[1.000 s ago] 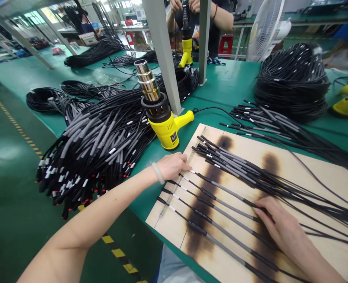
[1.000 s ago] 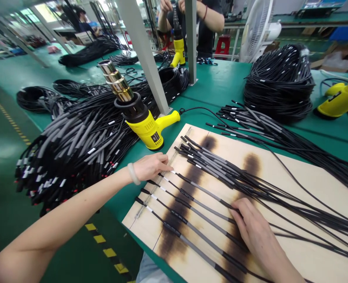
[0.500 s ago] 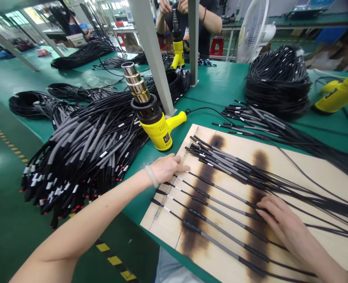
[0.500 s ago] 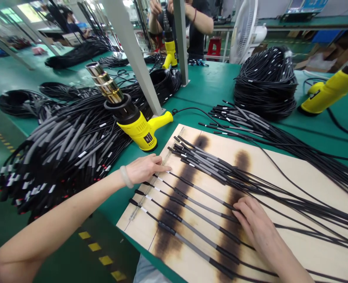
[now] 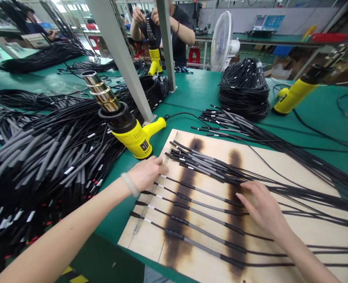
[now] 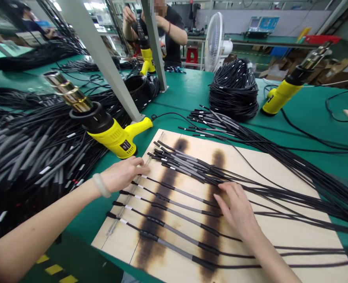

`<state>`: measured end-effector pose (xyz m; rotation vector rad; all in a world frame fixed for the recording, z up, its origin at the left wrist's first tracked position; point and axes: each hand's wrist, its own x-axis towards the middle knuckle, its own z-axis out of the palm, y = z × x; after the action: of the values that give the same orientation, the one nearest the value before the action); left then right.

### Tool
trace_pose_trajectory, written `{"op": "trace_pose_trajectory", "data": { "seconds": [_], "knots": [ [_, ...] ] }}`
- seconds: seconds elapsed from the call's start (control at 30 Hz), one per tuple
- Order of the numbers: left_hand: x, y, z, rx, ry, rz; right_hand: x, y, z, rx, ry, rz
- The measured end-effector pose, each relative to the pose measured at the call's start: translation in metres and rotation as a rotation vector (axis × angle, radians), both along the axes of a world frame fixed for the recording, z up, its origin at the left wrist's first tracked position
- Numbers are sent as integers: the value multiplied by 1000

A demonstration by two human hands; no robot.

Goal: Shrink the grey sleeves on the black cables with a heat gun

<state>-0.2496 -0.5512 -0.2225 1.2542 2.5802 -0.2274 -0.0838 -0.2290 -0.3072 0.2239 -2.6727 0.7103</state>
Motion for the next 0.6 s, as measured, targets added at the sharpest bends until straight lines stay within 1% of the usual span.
{"op": "trace_pose_trajectory", "data": {
  "seconds": [0.07,0.13,0.23,0.3,0.37,0.43,0.5,0.6],
  "knots": [
    [-1,14,1,69,67,8,-12,-3,-2,50,62,-71],
    [-3,30,-1,172,112,7,-24,-9,-4,87,73,-93],
    [-9,51,-12,278,141,-23,-29,-18,0,76,81,-60],
    [-13,61,-19,288,151,-42,-22,-20,7,-8,75,-1],
    [-17,66,-24,276,142,-60,-10,-19,13,-122,23,57],
    [-18,67,-26,264,105,-71,2,-18,16,-207,-51,99],
    [-18,66,-23,269,74,-68,11,-16,15,-239,-102,105],
    [-16,57,-15,308,48,-60,14,-17,8,-240,-141,54]
  ]
}}
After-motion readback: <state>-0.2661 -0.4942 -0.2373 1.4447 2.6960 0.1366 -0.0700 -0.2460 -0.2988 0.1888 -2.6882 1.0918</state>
